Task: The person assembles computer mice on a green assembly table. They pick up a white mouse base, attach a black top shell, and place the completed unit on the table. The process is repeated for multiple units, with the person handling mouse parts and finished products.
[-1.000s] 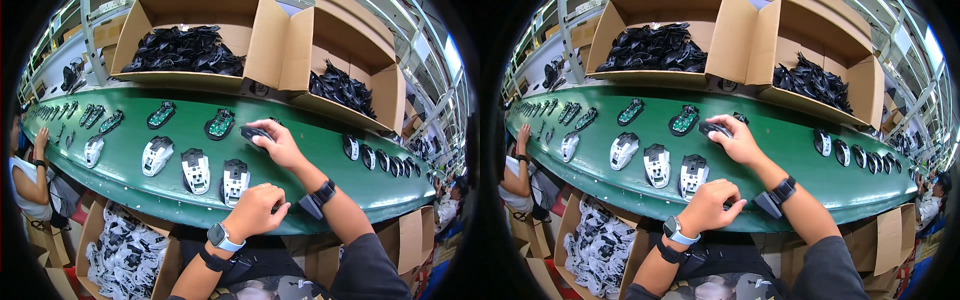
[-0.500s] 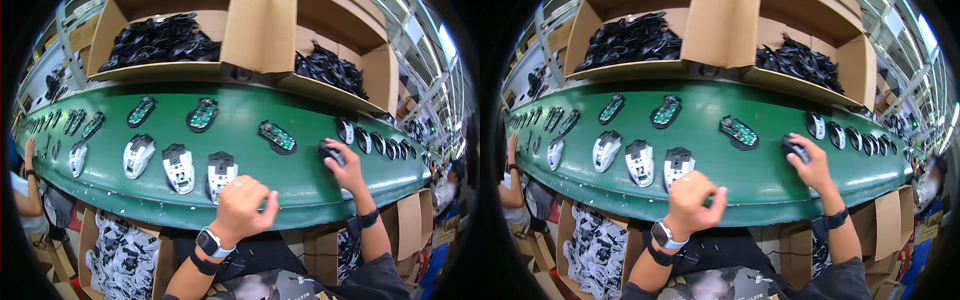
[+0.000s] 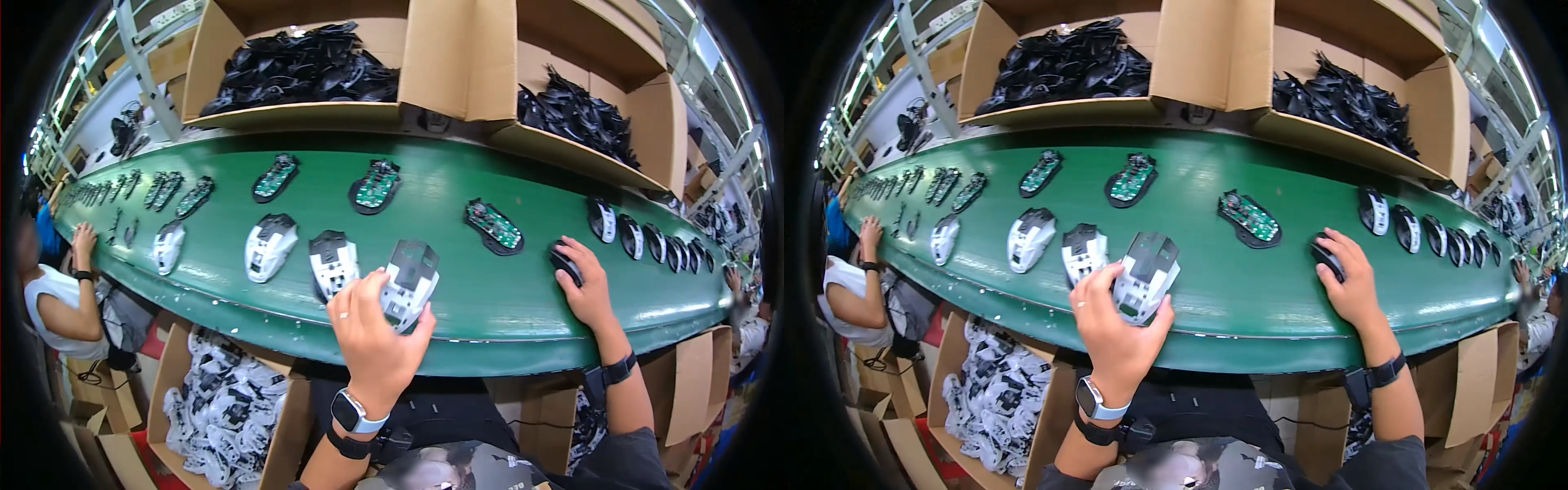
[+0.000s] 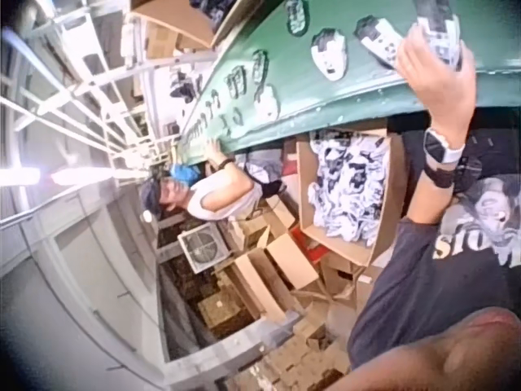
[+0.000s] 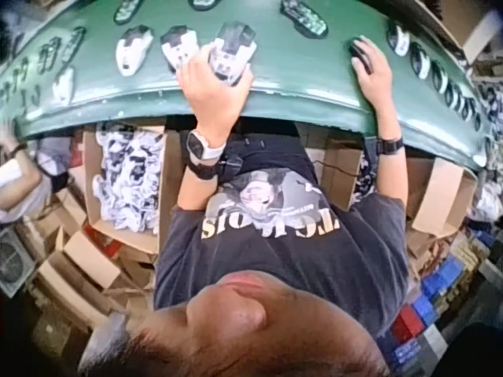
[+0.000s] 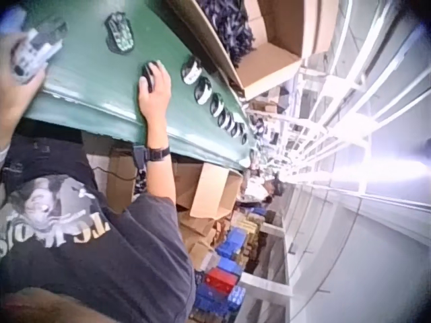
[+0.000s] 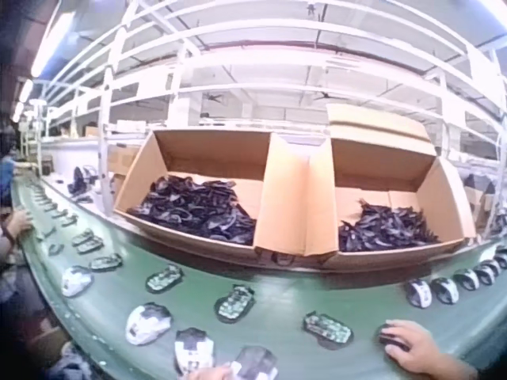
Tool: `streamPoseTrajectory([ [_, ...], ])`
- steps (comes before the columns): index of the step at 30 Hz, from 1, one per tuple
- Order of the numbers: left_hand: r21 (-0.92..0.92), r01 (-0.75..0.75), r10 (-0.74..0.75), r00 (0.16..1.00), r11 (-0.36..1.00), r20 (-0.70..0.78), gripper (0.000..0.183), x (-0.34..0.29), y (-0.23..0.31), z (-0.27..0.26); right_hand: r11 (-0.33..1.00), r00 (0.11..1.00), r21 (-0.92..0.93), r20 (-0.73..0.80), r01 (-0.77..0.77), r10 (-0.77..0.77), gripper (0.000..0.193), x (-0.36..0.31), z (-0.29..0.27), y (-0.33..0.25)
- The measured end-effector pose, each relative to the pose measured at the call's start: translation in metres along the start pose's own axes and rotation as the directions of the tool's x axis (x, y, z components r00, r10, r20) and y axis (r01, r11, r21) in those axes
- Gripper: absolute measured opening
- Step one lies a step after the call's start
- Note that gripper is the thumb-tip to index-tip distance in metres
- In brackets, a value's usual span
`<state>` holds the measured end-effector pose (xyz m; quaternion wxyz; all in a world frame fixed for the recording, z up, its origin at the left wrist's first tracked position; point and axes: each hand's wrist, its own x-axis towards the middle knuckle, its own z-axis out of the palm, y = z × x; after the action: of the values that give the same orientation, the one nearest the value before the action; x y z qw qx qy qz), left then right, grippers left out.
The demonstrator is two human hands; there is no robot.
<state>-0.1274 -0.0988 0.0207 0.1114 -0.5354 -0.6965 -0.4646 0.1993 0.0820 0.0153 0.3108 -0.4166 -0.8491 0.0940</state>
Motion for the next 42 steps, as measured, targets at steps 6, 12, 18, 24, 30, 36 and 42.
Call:
streamPoseTrajectory([
  [6, 0.000, -0.058, 0.056, 0.956, 0.998, -0.288, 0.082, -0.017, -0.049, -0.072, 0.999, 0.999, 0.014, 0.004, -0.041, 0.041, 0.044, -0.003, 0.000, -0.008],
  [12, -0.983, 0.176, -0.651, 0.740, -0.050, 0.165, 0.053, -0.033, -0.134, -0.158, 0.999, 0.999, 0.024, 0.005, -0.034, 0.034, 0.047, -0.011, -0.002, -0.001],
  [18, -0.965, -0.002, -0.704, 0.685, -0.261, 0.189, 0.062, -0.077, -0.165, -0.155, 0.998, 1.000, 0.069, -0.031, 0.005, -0.002, 0.041, 0.003, -0.005, -0.010],
  [24, -0.992, 0.087, -0.834, 0.538, -0.089, 0.122, 0.059, -0.152, -0.213, -0.151, 0.945, 0.968, 0.226, 0.030, 0.237, -0.250, 0.040, 0.093, 0.012, -0.047],
  [30, -0.843, 0.271, -0.782, 0.572, 0.465, -0.248, 0.069, -0.126, -0.163, -0.133, 0.949, 0.941, 0.224, 0.207, 0.222, -0.269, 0.033, 0.120, 0.038, -0.051],
  [36, -0.707, 0.291, -0.587, 0.782, 0.644, -0.212, 0.084, -0.105, -0.120, -0.118, 0.948, 0.909, 0.169, 0.280, 0.270, -0.309, 0.033, 0.123, 0.046, -0.049],
  [42, -0.918, 0.115, -0.669, 0.651, -0.380, 0.359, 0.076, -0.079, -0.089, -0.101, 0.965, 0.921, 0.139, 0.297, 0.220, -0.253, 0.044, 0.098, 0.063, -0.032],
])
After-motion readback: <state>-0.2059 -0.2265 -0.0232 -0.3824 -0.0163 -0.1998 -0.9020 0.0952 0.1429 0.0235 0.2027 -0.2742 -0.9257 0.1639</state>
